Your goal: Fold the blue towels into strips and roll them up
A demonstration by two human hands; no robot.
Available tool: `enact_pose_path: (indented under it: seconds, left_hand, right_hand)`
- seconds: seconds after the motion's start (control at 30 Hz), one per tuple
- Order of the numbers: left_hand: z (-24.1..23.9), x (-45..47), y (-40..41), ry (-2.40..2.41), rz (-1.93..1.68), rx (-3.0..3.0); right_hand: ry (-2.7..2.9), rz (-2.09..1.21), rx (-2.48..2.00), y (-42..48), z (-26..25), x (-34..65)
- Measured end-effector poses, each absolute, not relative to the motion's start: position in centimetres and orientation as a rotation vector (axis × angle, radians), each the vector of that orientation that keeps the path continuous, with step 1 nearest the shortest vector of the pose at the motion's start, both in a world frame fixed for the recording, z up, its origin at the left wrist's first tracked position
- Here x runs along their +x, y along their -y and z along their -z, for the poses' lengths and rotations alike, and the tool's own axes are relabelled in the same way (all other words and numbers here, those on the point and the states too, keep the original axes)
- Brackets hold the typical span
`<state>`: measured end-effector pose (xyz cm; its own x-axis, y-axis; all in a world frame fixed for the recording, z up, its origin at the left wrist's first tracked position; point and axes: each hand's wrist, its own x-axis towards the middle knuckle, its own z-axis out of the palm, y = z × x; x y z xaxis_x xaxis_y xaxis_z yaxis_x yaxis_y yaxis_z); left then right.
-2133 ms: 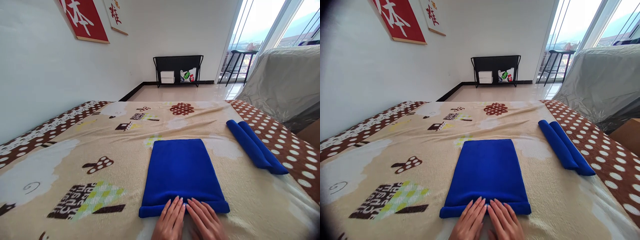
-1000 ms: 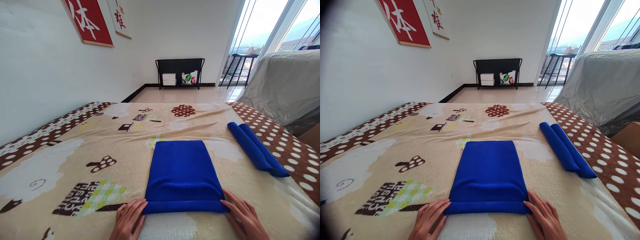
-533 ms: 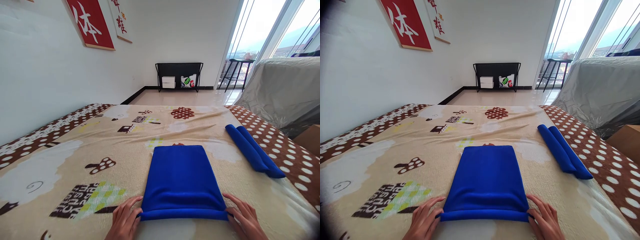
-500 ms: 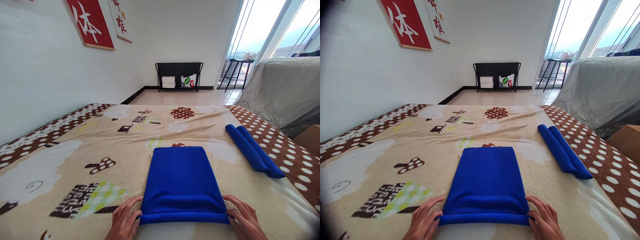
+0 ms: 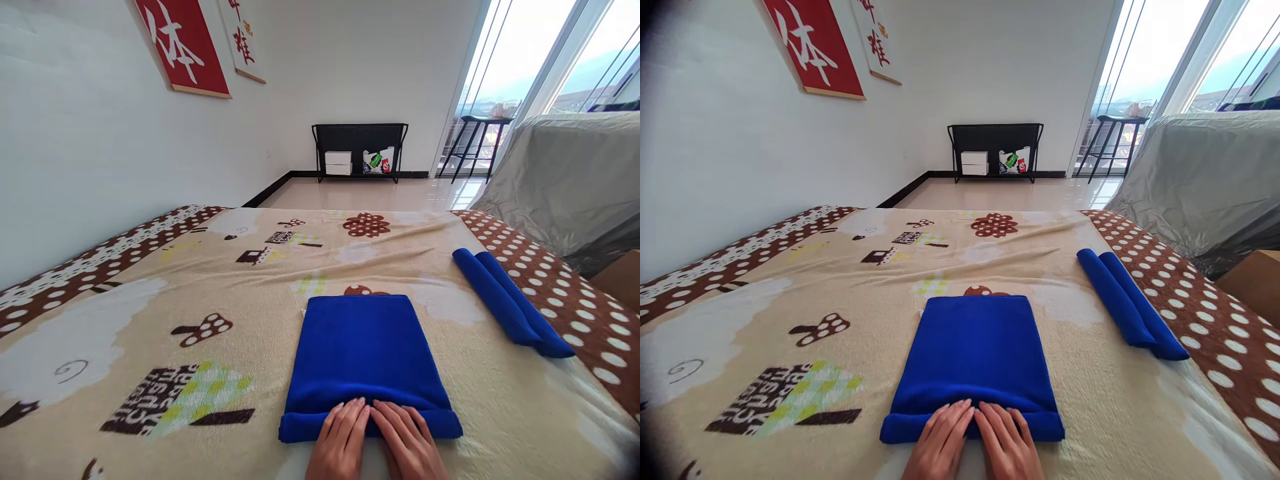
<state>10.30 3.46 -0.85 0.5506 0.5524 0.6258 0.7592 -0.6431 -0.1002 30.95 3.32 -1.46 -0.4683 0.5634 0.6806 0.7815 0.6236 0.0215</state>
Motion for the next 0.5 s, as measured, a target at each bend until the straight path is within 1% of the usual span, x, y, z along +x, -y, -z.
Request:
enact_pose_path:
  seconds: [0.07, 0.17, 0.27, 0.37, 0.5]
  left_hand:
    - [0.8, 8.1, -3.8, 1.108, 0.667, -2.429]
    - [0.2, 3.8, -3.6, 1.267, 0.517, -2.374]
    - [-0.8, 2.3, -3.0, 1.43, 0.52, -2.243]
    - [-1.9, 4.9, -2.7, 1.41, 0.583, -2.267]
    - [-2.7, 10.6, -3.7, 1.1, 0.613, -2.499]
  right_hand:
    - [2.305, 0.482, -1.09, -3.5, 1.3, 33.3]
    - [2.303, 0.516, -1.263, -3.1, 1.4, 37.9]
    - [2.213, 0.559, -1.391, -2.5, 1.5, 39.9]
    - [2.139, 0.581, -1.385, -2.3, 1.1, 37.8]
    - [2.296, 0.546, -1.162, -3.1, 0.4, 32.5]
